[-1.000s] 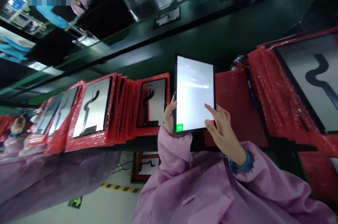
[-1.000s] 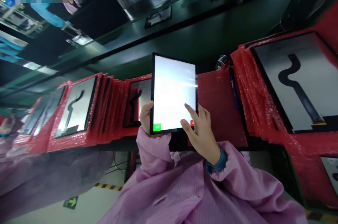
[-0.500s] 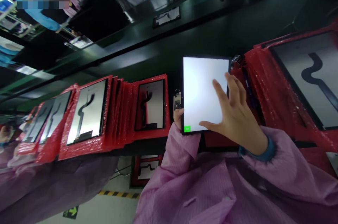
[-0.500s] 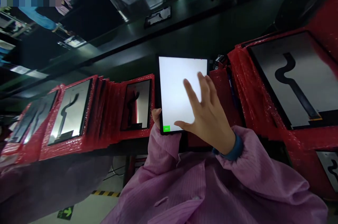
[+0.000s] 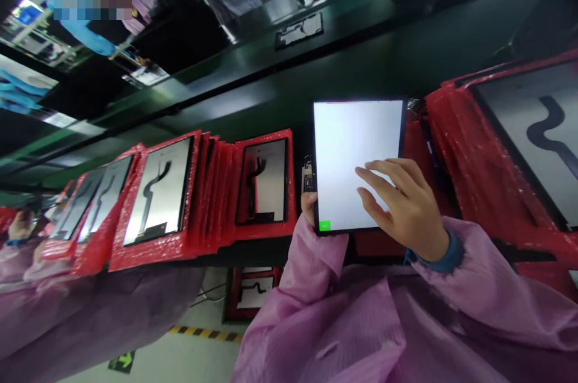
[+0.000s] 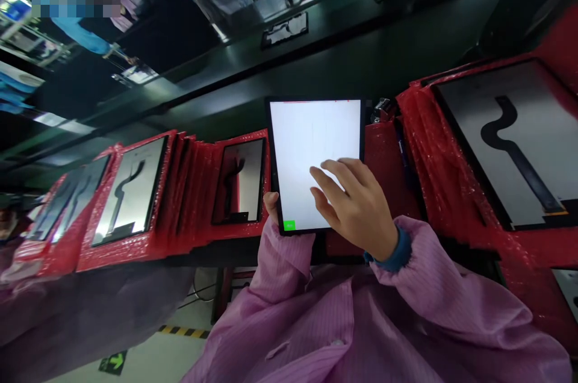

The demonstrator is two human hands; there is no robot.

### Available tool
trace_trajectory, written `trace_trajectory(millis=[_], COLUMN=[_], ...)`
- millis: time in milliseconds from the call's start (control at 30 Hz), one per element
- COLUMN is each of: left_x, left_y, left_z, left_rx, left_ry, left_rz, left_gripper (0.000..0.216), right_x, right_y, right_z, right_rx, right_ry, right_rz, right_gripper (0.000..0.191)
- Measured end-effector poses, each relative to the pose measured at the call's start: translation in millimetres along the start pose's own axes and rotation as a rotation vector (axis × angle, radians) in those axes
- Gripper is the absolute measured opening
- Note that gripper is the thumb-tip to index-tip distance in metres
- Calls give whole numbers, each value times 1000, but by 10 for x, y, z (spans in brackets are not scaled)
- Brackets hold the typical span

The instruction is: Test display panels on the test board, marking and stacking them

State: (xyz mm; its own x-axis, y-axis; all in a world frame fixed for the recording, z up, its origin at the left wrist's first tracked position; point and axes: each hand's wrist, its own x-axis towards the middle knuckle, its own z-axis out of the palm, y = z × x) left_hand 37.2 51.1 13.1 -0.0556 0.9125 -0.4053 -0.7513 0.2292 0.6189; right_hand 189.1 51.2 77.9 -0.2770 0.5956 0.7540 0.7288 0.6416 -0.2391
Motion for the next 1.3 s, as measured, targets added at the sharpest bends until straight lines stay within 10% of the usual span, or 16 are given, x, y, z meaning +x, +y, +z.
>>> trace_trajectory(millis=[500, 700, 867, 1000, 1167, 1300], left_x=[-136, -35, -92, -98, -24, 50], left_y=[166, 131, 156, 142, 117, 96], left_z=[-51, -23, -59, -89, -125, -195], left_rx=[255, 203, 189, 161, 156, 86], left_ry=[-99, -55, -100, -16, -45, -132], left_rz=[-19, 47, 1, 39, 87, 123], left_gripper=[71, 79, 69, 69, 66, 67], right_x=[222, 156, 239, 603, 1036, 1083], right_y=[-11, 99, 220, 402, 523, 543], right_z=[-871, -621, -748, -917, -734, -629], right_rx=[-143, -275, -240, -403, -416, -379], right_ry=[-189, -436, -390, -302, -561, -495], right_rz=[97, 68, 49, 215, 588, 606], right_gripper=[38, 48, 49, 45, 37, 35])
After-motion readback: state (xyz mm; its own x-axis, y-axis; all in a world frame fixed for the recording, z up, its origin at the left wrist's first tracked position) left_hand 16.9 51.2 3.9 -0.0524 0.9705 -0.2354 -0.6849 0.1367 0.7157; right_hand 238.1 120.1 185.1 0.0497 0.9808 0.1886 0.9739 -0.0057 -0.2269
